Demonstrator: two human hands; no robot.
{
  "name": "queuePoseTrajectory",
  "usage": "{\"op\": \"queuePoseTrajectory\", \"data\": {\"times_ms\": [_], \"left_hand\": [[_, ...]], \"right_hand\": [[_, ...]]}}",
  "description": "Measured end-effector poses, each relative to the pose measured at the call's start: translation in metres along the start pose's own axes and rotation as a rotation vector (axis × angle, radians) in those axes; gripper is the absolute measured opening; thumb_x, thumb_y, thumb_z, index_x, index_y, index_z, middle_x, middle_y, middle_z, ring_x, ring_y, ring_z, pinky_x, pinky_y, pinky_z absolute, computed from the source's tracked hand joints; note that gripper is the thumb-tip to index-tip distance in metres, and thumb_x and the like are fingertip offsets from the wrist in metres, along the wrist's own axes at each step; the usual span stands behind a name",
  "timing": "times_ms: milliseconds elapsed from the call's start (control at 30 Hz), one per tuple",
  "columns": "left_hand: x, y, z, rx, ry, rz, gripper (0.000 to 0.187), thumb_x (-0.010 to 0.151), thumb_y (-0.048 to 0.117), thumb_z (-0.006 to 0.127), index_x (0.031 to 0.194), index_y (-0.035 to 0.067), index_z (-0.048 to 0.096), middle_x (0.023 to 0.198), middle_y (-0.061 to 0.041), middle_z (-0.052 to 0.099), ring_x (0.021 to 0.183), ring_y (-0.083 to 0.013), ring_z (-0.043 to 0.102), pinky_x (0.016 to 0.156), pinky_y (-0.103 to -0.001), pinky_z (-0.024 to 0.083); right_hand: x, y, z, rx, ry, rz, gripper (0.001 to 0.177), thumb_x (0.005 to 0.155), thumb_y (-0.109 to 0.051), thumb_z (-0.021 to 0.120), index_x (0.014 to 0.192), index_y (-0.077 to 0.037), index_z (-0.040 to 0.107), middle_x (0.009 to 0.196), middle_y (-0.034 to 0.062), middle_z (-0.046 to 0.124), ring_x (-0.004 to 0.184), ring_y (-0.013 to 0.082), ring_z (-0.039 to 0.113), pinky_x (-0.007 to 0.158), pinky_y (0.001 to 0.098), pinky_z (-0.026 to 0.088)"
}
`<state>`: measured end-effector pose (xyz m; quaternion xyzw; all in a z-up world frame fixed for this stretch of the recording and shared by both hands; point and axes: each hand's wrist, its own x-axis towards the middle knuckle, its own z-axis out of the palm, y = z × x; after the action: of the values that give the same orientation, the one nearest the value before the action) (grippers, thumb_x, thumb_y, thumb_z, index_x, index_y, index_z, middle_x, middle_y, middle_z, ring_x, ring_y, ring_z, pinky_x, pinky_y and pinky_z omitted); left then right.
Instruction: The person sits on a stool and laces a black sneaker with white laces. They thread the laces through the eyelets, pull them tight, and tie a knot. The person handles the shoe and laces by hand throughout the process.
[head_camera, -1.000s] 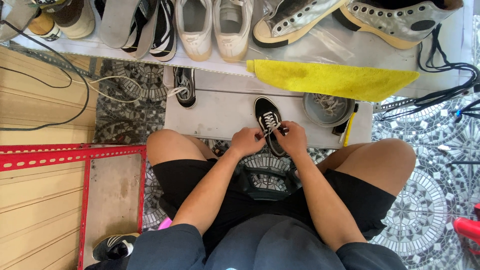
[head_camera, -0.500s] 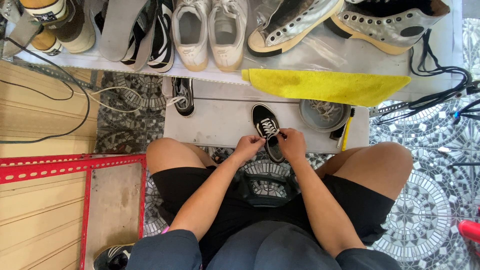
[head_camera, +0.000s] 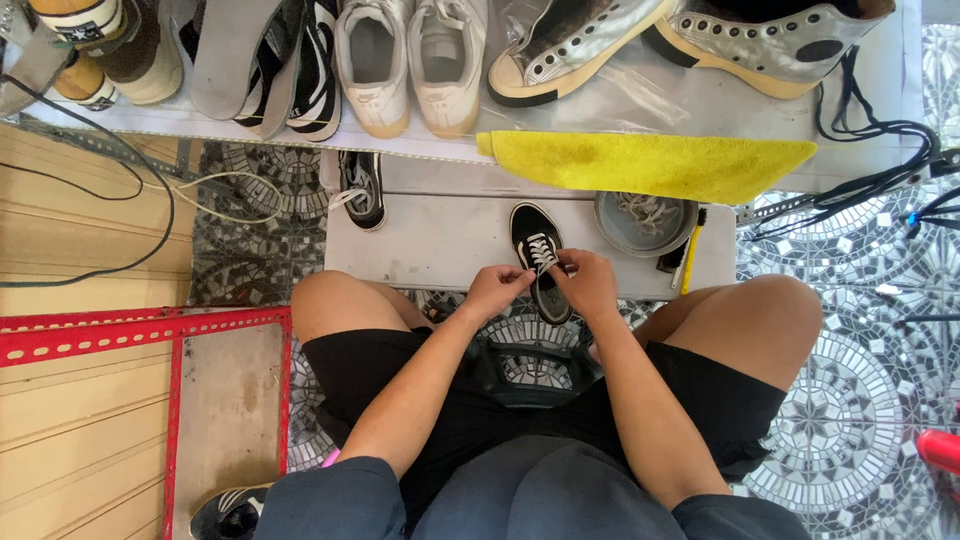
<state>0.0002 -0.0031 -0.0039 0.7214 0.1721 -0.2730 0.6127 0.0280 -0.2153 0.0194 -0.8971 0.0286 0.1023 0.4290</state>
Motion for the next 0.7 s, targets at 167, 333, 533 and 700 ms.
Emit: {"op": "queuePoseTrajectory", "data": {"times_ms": [167, 333, 533, 700], "left_hand": [[0.031, -0.034, 0.011, -0.037, 0.033, 0.035, 0.032, 0.102, 0.04, 0.081, 0.112, 0.01, 0.087, 0.098, -0.005, 0.085, 0.094, -0.0152, 0.072, 0.084, -0.03, 0.055], [0.038, -0.046, 0.011, 0.126, 0.041, 0.093, 0.029, 0.107, 0.041, 0.075, 0.12, 0.017, 0.084, 0.112, -0.007, 0.085, 0.111, -0.03, 0.075, 0.097, -0.044, 0.055], [0.009, -0.005, -0.002, 0.536, 0.107, 0.398, 0.018, 0.107, 0.038, 0.077, 0.116, 0.023, 0.082, 0.11, -0.004, 0.084, 0.117, -0.0347, 0.072, 0.103, -0.053, 0.052], [0.004, -0.009, 0.0, 0.625, 0.114, 0.468, 0.012, 0.11, 0.032, 0.072, 0.116, 0.026, 0.08, 0.11, -0.002, 0.085, 0.116, -0.0317, 0.073, 0.101, -0.049, 0.056]], "right_hand": [[-0.003, -0.007, -0.008, -0.069, -0.016, -0.226, 0.017, 0.103, -0.011, 0.08, 0.117, -0.017, 0.087, 0.122, 0.0128, 0.08, 0.119, 0.0485, 0.075, 0.092, 0.0659, 0.065], [0.003, 0.01, 0.003, -0.191, -0.056, -0.329, 0.011, 0.095, -0.016, 0.085, 0.106, -0.018, 0.086, 0.132, 0.0117, 0.075, 0.128, 0.0449, 0.072, 0.099, 0.0624, 0.065], [0.002, -0.006, -0.006, -0.3, -0.176, -0.285, 0.018, 0.094, -0.027, 0.08, 0.111, -0.023, 0.08, 0.154, 0.0169, 0.06, 0.147, 0.0515, 0.056, 0.109, 0.0708, 0.053], [0.01, 0.018, 0.008, -0.3, -0.199, -0.3, 0.005, 0.099, -0.025, 0.079, 0.103, -0.023, 0.081, 0.147, 0.0154, 0.065, 0.143, 0.0514, 0.059, 0.106, 0.0704, 0.055]]}}
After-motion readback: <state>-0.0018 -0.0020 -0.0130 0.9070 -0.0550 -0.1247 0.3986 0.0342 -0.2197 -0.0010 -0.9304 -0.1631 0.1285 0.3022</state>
